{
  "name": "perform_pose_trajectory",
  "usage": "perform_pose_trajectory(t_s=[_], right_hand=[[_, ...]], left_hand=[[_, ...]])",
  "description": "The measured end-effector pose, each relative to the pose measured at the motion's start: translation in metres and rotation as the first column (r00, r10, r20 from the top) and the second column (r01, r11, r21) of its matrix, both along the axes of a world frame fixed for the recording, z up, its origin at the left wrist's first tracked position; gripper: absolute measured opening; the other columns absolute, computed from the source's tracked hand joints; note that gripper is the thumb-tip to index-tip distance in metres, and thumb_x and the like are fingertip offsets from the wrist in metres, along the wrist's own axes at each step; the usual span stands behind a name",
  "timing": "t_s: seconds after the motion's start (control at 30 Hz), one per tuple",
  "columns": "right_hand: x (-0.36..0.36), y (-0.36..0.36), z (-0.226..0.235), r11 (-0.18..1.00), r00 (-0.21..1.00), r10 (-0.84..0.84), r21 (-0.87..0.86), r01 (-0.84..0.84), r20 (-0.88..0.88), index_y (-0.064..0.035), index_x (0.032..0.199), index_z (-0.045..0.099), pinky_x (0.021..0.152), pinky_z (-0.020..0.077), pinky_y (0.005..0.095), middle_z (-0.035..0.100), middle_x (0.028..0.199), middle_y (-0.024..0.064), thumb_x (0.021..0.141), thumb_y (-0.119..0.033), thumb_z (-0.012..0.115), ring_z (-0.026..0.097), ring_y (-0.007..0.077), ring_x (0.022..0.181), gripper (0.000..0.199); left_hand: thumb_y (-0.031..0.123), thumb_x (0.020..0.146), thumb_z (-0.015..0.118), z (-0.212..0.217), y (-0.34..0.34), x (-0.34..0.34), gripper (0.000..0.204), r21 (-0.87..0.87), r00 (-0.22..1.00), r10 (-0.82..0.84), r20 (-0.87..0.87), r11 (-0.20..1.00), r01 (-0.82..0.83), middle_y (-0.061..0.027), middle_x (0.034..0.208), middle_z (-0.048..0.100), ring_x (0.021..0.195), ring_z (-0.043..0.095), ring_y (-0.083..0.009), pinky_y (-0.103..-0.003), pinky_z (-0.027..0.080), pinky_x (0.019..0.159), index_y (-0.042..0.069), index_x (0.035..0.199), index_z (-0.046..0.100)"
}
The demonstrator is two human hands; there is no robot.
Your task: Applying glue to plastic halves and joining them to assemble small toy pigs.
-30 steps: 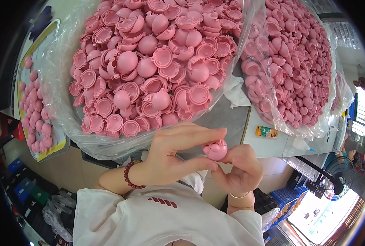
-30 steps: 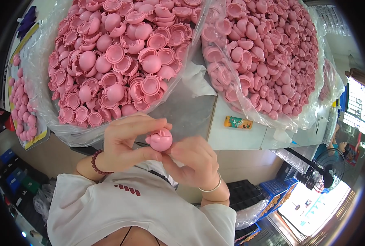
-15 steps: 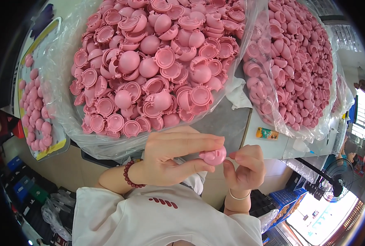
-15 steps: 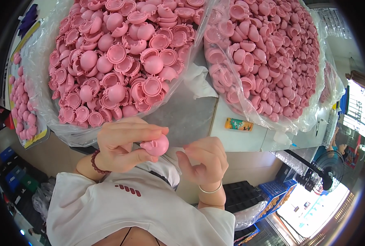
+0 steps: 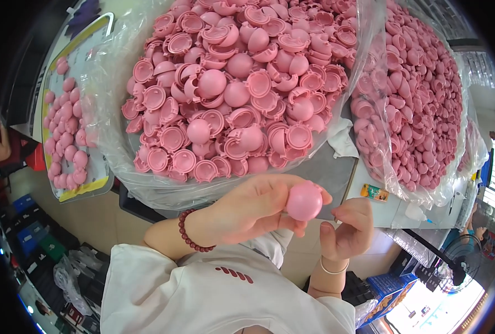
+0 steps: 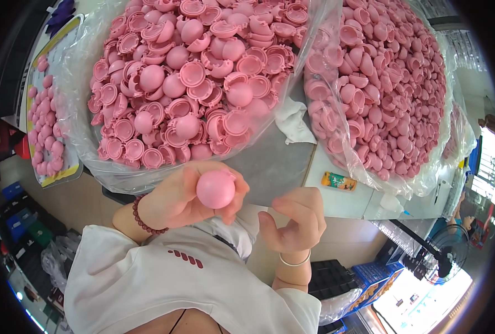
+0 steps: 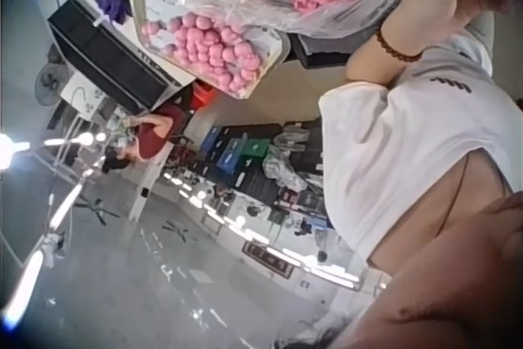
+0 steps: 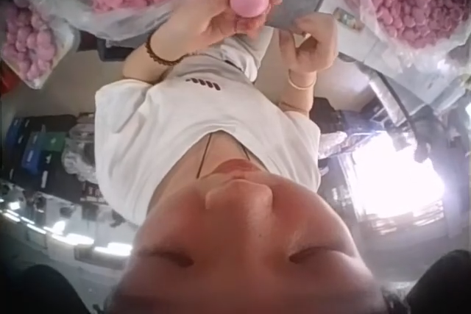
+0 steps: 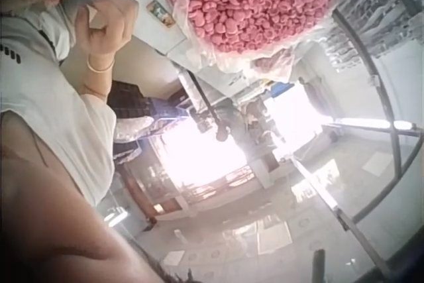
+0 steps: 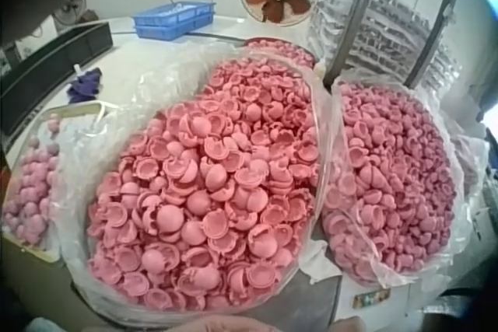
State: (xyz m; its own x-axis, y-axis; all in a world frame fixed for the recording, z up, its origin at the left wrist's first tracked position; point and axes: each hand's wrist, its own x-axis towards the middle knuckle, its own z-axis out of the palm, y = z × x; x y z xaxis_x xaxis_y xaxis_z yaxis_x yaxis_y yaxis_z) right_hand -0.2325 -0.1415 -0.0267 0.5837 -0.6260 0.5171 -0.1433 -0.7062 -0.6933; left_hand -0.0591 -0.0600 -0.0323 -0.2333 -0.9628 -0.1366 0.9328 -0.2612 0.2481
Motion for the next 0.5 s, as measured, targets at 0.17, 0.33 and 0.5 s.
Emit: perform_pose_trajectory(t_s=[0.17,0.33,0.5], right_hand=[[0.004,-0.001,0.001,1.0,1.0,0.003,0.003,-0.003,-0.009,-0.0016,0.078,0.052,0.049,0.0363,0.0255,0.053,0.068,0.0078,0.054,0.0,0.065,0.047,0.0187,0.058,0.027],[0.009,0.0,-0.004,0.998,0.999,-0.014,0.059,0.017,-0.045,-0.0018,0.077,0.052,0.05,0.0376,0.0259,0.052,0.069,0.0078,0.054,0.001,0.065,0.048,0.0194,0.059,0.026],[0.019,0.01,-0.004,0.998,0.976,0.011,-0.064,-0.026,-0.219,-0.0032,0.081,0.054,0.056,0.0402,0.0309,0.053,0.072,0.0073,0.051,-0.006,0.07,0.05,0.0233,0.063,0.033]], left_hand=[[0.046,0.077,0.055,-0.004,-0.001,0.002,0.059,-0.069,0.986,-0.107,-0.127,0.993,0.099,-0.0107,0.085,0.055,0.076,0.056,-0.018,-0.029,0.047,0.066,-0.002,0.109,0.042],[0.044,0.077,0.056,-0.002,0.0,0.006,0.058,-0.07,0.986,-0.062,-0.155,0.996,0.052,-0.0118,0.086,0.056,0.073,0.058,-0.0179,-0.029,0.049,0.063,0.0,0.109,0.035],[0.04,0.077,0.059,0.002,0.012,0.013,0.055,-0.037,0.988,0.018,-0.155,0.999,-0.024,-0.0142,0.083,0.058,0.071,0.059,-0.0208,-0.03,0.049,0.061,0.0,0.107,0.036]])
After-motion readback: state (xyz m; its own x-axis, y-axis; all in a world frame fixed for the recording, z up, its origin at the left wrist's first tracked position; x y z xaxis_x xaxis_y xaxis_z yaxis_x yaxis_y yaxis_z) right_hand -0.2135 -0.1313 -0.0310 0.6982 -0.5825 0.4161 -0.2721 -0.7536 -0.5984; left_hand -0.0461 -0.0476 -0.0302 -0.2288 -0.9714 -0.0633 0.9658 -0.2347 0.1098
